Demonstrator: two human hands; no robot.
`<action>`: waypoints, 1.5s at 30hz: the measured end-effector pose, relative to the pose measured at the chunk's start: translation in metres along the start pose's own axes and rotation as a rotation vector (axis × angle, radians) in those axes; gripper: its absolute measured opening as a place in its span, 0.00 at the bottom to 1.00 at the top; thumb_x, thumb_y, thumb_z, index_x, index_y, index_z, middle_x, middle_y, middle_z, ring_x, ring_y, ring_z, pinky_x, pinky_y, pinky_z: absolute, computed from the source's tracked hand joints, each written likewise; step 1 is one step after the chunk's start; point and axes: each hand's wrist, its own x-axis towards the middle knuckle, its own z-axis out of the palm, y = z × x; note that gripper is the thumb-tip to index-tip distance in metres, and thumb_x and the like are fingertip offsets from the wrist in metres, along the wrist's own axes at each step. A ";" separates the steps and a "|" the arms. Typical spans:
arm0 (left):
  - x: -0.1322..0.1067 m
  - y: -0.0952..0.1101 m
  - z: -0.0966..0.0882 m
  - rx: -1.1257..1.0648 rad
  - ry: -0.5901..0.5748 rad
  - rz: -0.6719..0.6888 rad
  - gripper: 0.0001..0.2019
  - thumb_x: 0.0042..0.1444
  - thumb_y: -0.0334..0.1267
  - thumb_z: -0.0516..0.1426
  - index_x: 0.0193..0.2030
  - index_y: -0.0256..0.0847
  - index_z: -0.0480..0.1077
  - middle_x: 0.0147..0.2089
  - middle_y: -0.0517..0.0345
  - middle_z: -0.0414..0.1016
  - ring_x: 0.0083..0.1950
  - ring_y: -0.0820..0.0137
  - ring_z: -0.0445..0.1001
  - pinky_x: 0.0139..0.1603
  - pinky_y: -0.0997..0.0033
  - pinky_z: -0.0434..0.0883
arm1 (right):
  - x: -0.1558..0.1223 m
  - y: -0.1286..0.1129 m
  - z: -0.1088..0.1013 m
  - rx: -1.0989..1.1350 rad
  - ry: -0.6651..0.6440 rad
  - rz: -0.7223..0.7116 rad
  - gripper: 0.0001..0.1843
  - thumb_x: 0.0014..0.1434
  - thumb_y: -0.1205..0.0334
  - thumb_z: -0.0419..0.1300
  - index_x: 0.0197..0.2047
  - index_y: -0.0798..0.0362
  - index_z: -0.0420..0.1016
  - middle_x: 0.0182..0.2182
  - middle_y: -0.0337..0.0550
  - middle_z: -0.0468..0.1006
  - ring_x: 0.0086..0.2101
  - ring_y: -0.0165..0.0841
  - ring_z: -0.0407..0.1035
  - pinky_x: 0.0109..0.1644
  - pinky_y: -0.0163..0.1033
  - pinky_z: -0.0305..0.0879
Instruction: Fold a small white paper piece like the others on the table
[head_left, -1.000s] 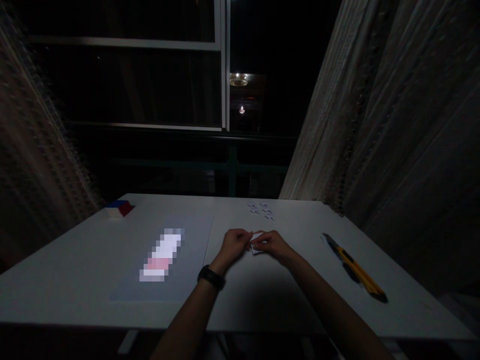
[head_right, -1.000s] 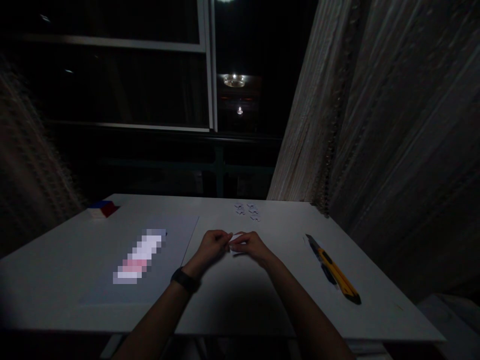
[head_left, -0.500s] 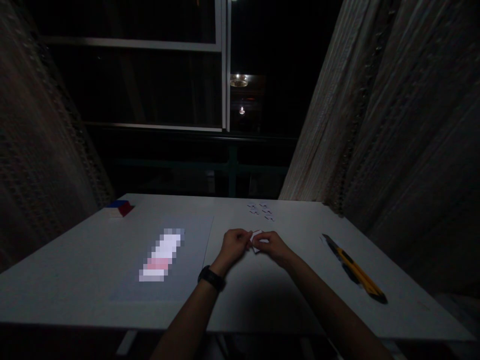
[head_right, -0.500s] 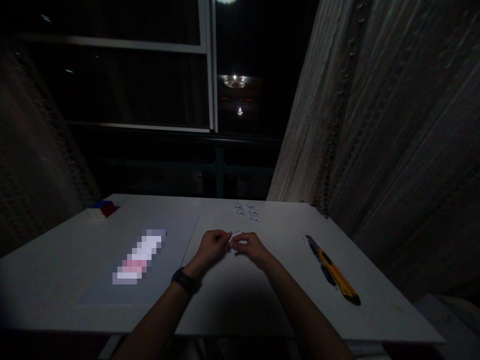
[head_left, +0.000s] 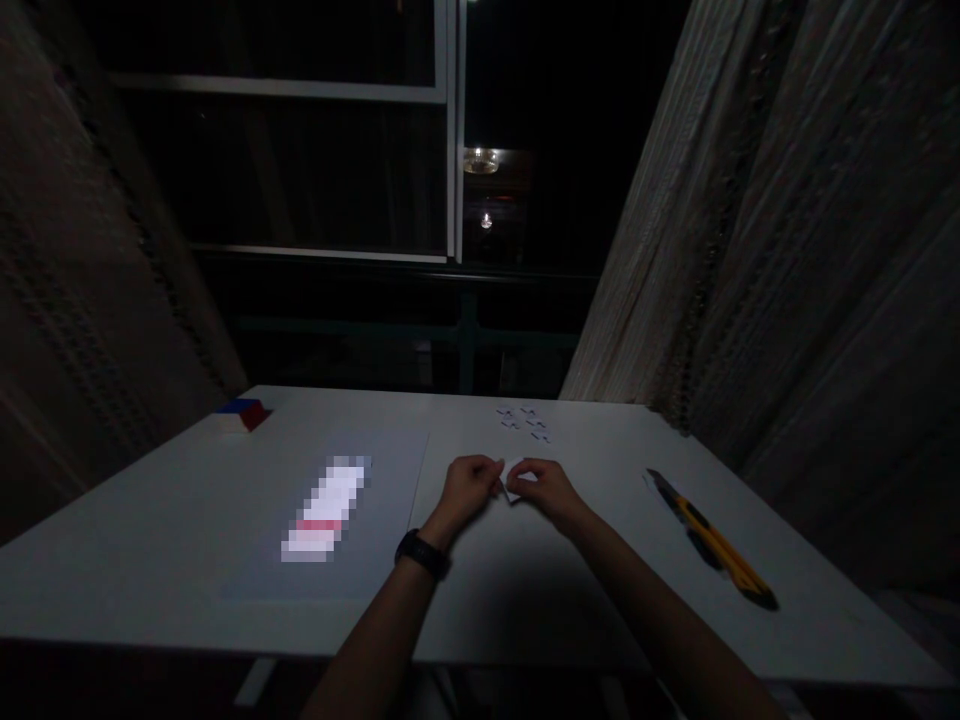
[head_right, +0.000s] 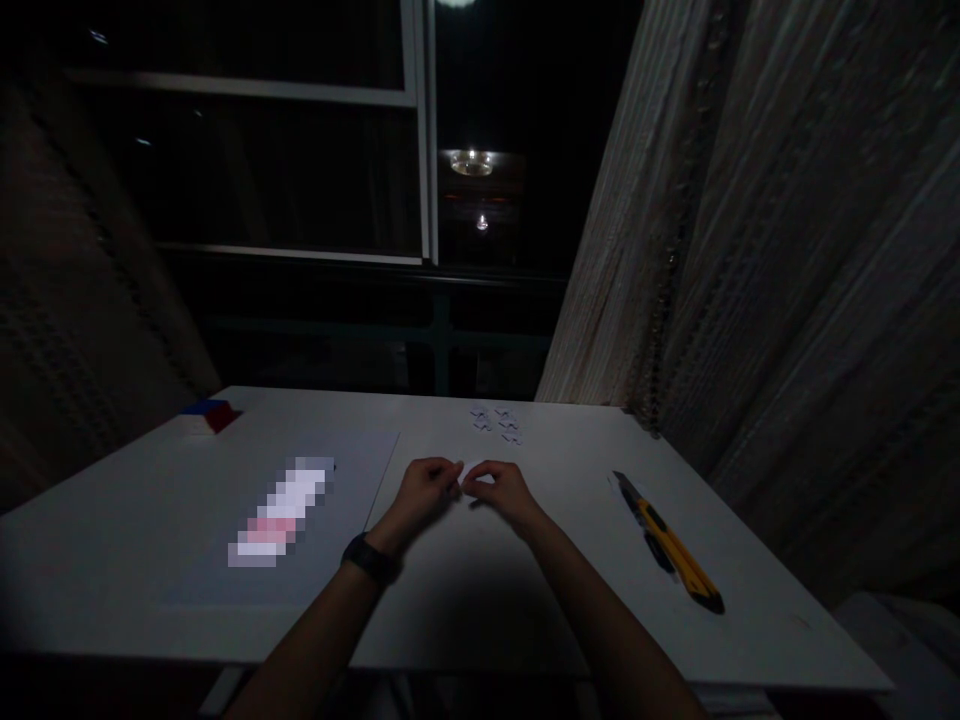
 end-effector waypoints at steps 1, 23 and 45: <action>0.000 0.000 0.000 -0.002 -0.001 -0.001 0.20 0.50 0.51 0.51 0.19 0.35 0.68 0.18 0.57 0.69 0.22 0.73 0.66 0.26 0.75 0.61 | 0.001 0.000 0.000 -0.022 0.013 -0.006 0.11 0.40 0.55 0.65 0.25 0.55 0.75 0.24 0.40 0.74 0.27 0.31 0.67 0.31 0.38 0.65; 0.002 0.009 0.004 -0.022 -0.008 0.006 0.21 0.50 0.51 0.51 0.20 0.35 0.68 0.20 0.56 0.69 0.24 0.73 0.66 0.28 0.75 0.62 | 0.002 -0.002 0.003 -0.118 0.251 -0.121 0.12 0.41 0.53 0.64 0.24 0.53 0.73 0.24 0.40 0.74 0.29 0.35 0.68 0.33 0.42 0.66; 0.005 0.012 0.015 0.083 0.104 0.111 0.19 0.53 0.50 0.48 0.23 0.37 0.67 0.21 0.60 0.67 0.25 0.74 0.65 0.28 0.76 0.61 | 0.000 -0.004 -0.002 -0.058 0.275 -0.150 0.15 0.40 0.56 0.64 0.32 0.54 0.72 0.28 0.42 0.72 0.29 0.34 0.66 0.26 0.37 0.66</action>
